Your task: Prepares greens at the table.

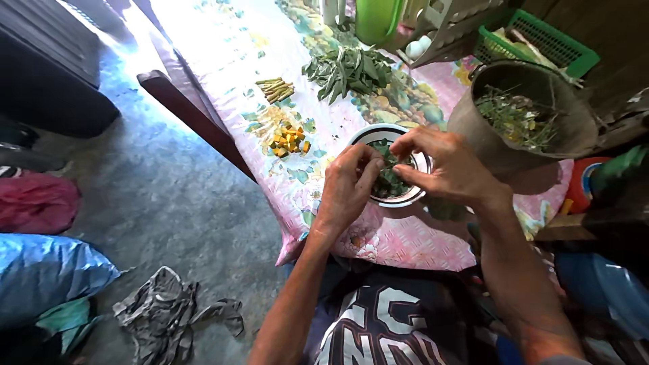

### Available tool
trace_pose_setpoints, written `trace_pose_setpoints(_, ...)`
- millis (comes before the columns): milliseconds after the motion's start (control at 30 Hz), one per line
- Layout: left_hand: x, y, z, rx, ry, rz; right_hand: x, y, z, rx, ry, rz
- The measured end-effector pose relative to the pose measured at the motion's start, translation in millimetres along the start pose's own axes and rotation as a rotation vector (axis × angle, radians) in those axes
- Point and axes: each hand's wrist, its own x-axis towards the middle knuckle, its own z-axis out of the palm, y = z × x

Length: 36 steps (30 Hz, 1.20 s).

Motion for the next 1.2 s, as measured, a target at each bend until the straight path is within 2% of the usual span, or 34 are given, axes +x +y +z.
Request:
trace_pose_setpoints(200, -1.1, 3.2, 1.8, -0.055, 0.052, -0.009, -9.0, -15.4, 17.1, 0.048, 0.130, -0.067)
trace_pose_setpoints(433, -1.9, 1.1, 0.4, -0.056, 0.084, -0.033, -15.4, -11.8, 13.5, 0.010, 0.142, 0.042)
trace_pose_setpoints(533, -1.5, 1.1, -1.6, -0.062, 0.091, -0.036, -18.4, -6.3, 10.9, -0.043, 0.067, 0.074)
trace_pose_setpoints(667, 0.2, 3.4, -0.2, -0.067, 0.087, -0.030, -11.0, -10.0, 18.8, -0.031, 0.146, 0.036)
trace_pose_setpoints(933, 8.2, 2.0, 14.2, -0.164, 0.090, 0.007, -1.4, -9.9, 22.8, -0.012, 0.168, 0.042)
trace_pose_setpoints(1067, 18.0, -10.4, 23.9, -0.095, 0.119, 0.074, -18.1, 2.3, -24.1, -0.139, 0.249, 0.127)
trace_pose_setpoints(1200, 16.1, -23.8, 26.4, 0.202, 0.039, 0.214, -49.6, 26.5, -104.1, -0.440, 0.379, 0.307)
